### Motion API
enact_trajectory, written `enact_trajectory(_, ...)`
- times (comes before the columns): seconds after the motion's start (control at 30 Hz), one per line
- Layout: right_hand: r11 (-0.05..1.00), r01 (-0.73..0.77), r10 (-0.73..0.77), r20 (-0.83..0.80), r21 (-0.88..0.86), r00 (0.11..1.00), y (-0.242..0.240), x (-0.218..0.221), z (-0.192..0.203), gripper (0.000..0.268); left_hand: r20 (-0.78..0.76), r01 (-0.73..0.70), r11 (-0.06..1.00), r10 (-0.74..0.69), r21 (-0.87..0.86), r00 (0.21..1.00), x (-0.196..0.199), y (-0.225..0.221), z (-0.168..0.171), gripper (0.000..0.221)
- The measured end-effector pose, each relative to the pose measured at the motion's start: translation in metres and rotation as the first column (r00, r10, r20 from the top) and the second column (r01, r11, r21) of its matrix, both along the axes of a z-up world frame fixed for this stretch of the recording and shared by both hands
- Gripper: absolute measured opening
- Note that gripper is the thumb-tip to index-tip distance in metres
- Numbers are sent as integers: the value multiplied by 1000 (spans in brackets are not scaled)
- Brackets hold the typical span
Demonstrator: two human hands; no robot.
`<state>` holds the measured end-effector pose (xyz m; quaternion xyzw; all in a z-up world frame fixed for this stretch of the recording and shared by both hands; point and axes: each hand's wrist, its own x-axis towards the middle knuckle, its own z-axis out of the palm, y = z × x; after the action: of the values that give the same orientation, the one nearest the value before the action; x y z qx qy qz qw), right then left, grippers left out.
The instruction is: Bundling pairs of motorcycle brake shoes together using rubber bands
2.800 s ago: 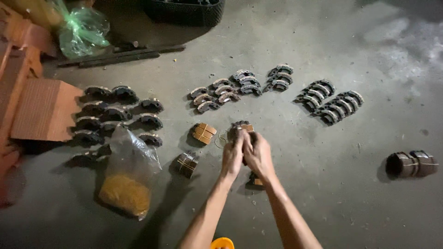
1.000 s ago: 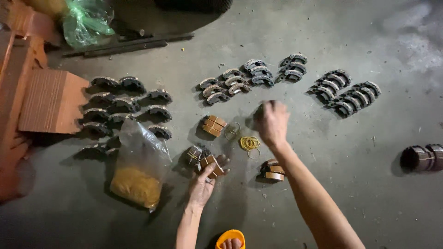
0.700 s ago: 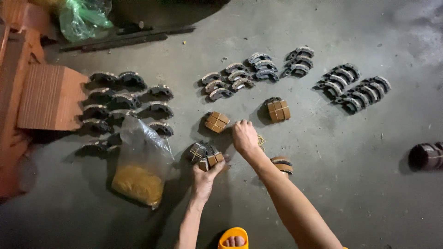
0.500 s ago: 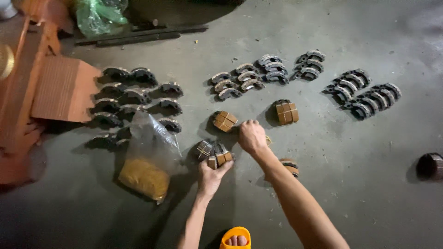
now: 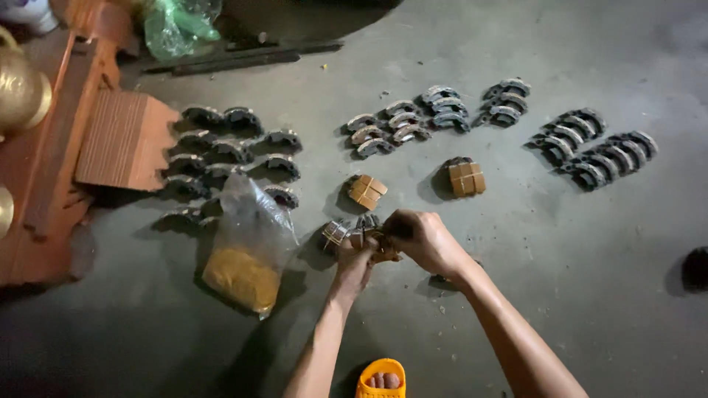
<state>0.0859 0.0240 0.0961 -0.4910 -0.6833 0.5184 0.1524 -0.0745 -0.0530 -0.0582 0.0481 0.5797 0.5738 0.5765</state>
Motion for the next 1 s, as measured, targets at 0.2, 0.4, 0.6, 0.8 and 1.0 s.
enact_trajectory(0.2,952,224,-287,-359,-207,888,-10,20,-20,17,-285,304,952,-283,33,916,21,13,73,35)
enact_trajectory(0.4,963,11,-73,-224,-268,972,-3,35,-13,28,120,326,825,-422,463,899,-32,17,79,40)
enact_trajectory(0.6,963,38,-149,-410,-267,900,20,7,-18,24,54,789,409,-899,458,434,28,20,178,19)
enact_trajectory(0.8,557,363,-724,-223,-747,653,-4,22,-56,34,-494,527,770,-636,-359,593,21,56,58,17)
enact_trajectory(1.0,139,345,-956,-35,-928,292,-62,-44,-60,25,-77,89,907,-132,-413,988,10,44,11,52)
